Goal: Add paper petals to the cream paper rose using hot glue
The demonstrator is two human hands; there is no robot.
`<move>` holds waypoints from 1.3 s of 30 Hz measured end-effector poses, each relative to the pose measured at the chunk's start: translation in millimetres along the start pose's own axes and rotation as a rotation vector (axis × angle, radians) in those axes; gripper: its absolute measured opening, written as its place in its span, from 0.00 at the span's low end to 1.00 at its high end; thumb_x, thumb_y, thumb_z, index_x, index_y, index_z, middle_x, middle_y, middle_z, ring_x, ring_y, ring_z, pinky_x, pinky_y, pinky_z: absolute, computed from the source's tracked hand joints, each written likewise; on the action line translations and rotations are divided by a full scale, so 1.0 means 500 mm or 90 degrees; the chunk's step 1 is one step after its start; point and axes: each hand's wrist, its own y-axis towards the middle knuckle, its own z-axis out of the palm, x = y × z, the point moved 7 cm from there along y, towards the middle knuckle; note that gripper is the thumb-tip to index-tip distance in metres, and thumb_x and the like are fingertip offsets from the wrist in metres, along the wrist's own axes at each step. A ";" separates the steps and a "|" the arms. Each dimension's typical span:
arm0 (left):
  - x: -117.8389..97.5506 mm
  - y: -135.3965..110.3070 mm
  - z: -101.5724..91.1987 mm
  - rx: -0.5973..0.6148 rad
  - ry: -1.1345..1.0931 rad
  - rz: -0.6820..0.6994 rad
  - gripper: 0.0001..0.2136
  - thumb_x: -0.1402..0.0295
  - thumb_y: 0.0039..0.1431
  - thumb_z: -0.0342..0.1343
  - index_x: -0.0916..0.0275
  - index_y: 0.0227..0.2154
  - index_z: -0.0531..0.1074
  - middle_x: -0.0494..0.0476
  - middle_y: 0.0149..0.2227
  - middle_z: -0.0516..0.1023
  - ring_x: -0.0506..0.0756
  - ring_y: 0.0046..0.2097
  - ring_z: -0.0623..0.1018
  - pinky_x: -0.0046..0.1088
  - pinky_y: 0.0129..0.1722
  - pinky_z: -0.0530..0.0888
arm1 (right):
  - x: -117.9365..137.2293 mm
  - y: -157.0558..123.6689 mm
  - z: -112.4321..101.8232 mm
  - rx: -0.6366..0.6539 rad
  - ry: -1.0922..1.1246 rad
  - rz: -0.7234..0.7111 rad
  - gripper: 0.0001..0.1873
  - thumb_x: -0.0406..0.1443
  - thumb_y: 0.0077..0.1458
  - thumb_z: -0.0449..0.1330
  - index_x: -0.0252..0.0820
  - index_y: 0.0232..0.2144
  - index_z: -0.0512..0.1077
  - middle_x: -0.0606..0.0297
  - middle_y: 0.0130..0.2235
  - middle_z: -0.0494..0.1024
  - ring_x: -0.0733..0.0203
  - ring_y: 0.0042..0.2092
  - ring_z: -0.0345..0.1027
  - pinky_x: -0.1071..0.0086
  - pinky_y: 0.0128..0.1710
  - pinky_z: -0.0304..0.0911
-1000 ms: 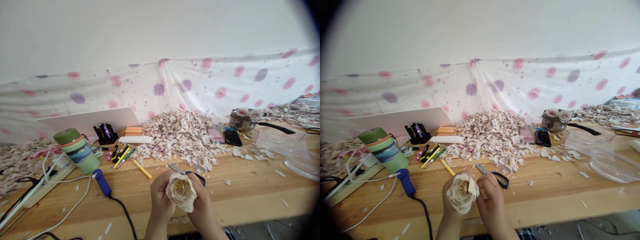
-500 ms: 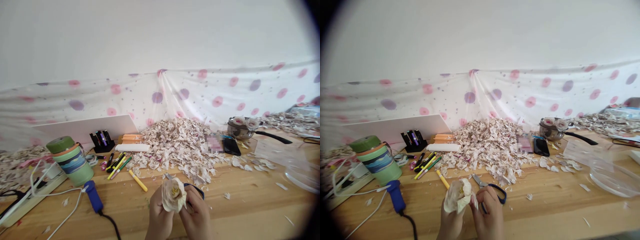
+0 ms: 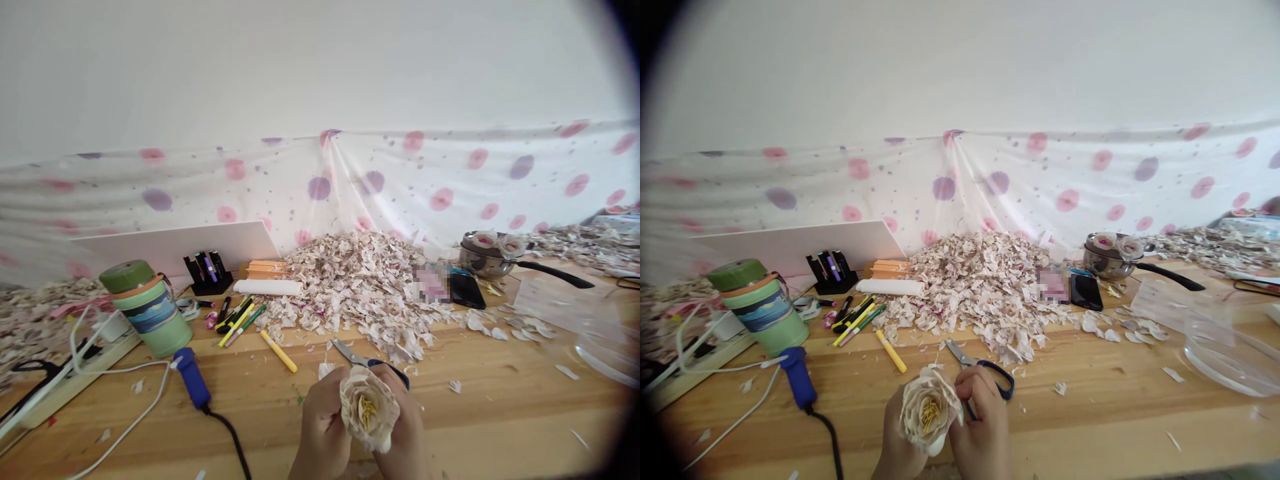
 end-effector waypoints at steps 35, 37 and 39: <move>0.041 -0.029 -0.018 -0.097 -0.133 -0.213 0.09 0.65 0.56 0.56 0.62 0.23 0.72 0.51 0.22 0.68 0.51 0.27 0.67 0.27 0.32 0.67 | -0.021 -0.032 0.021 0.078 0.090 0.075 0.06 0.31 0.53 0.59 0.43 0.25 0.73 0.64 0.27 0.76 0.61 0.28 0.69 0.73 0.27 0.66; 0.025 -0.022 -0.012 -0.026 -0.086 -0.175 0.09 0.65 0.58 0.53 0.61 0.25 0.74 0.53 0.25 0.71 0.53 0.30 0.68 0.29 0.35 0.67 | -0.023 -0.033 0.017 0.058 0.095 0.087 0.08 0.32 0.53 0.59 0.43 0.23 0.71 0.64 0.27 0.76 0.60 0.29 0.70 0.71 0.29 0.66; 0.006 -0.015 0.002 0.074 -0.055 -0.134 0.14 0.63 0.61 0.48 0.60 0.26 0.74 0.55 0.26 0.71 0.54 0.30 0.68 0.30 0.34 0.67 | -0.028 -0.033 0.015 0.040 0.104 0.113 0.09 0.34 0.54 0.57 0.43 0.22 0.70 0.63 0.26 0.75 0.59 0.29 0.70 0.70 0.29 0.66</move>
